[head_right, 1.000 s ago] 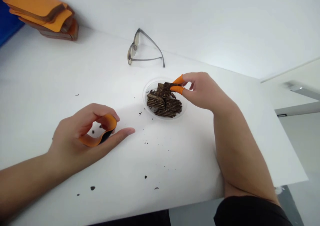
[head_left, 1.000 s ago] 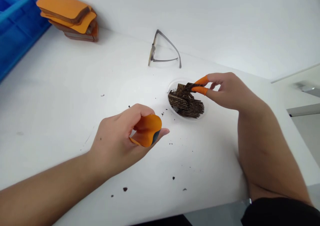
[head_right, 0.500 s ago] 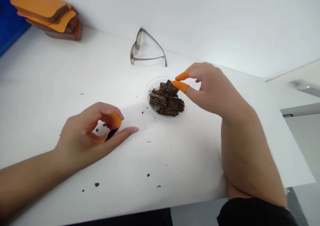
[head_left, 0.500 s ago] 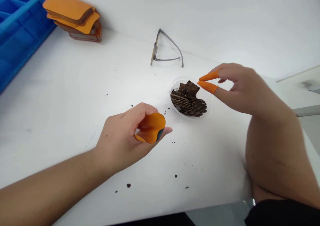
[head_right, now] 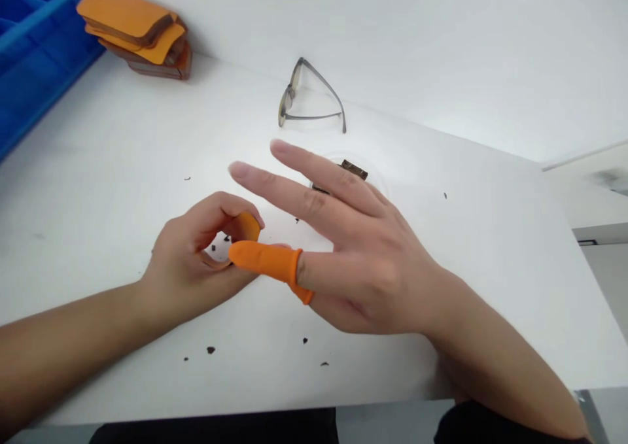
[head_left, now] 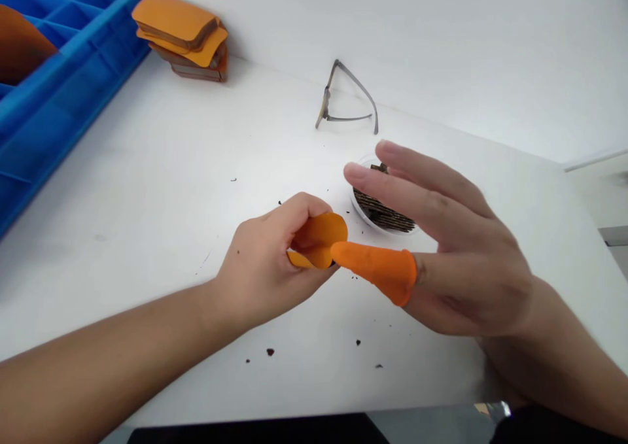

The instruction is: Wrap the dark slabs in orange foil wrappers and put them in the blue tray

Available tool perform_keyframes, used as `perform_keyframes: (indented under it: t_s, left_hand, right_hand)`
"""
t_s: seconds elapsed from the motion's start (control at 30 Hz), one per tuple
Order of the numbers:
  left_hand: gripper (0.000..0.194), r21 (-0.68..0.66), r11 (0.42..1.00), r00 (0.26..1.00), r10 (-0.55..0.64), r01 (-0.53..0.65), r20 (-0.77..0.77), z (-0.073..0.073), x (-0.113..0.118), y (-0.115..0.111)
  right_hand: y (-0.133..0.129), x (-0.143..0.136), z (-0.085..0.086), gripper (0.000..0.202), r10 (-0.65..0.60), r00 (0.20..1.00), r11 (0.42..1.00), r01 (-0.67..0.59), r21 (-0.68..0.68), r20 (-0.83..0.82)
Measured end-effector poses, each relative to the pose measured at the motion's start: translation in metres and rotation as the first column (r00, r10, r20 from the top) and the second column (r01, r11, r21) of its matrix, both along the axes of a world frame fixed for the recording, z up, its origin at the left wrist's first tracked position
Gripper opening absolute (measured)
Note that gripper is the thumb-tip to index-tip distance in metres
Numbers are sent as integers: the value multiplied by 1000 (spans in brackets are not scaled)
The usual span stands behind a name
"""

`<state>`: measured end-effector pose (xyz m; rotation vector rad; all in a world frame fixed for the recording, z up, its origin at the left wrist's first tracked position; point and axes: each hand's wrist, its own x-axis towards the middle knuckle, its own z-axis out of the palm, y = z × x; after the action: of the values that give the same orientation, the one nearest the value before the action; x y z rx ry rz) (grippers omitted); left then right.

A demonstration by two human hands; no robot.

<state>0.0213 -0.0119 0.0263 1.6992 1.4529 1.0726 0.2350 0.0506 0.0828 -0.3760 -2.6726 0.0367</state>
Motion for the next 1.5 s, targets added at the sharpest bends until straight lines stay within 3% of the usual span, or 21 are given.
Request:
perform_keyframes:
  t_s: [0.2,0.37,0.57,0.83,1.0,1.1,1.27,1.5]
  left_hand:
    - [26,-67,997,988,35,-26,149,-2,2,1]
    - [24,-139,990,964,71,-36,256,-2,3,6]
    - [30,-226,973,921,121,-37,370,-2,5,8]
    - [33,-259,962,867,202,-88,456,-4,7,8]
    - [32,-202,974,871,186,-103,454,-4,6,8]
    - [30,-132,985,898,157,-112,411,-7,5,8]
    - [30,-30,999,913,51,-43,404,-16,5,6]
    - [25,61,998,911,-24,-2,412,-18,5,5]
  right_hand:
    - [3,3,-6,54,-17,1000,1000,17,-19,-4]
    - [6,-2,-16,57,48,998,999,-48,-9,-30]
    - [7,-4,-28,64,33,992,995,-43,-86,-118]
    - [12,-12,-39,56,53,981,995,-36,94,-188]
    - [12,-17,-47,42,100,950,963,-19,268,-294]
    - [10,-18,-46,37,116,939,952,-12,306,-324]
    - [9,-17,-42,34,104,927,976,-25,216,-360]
    - [8,-20,-49,26,119,909,983,-50,179,-400]
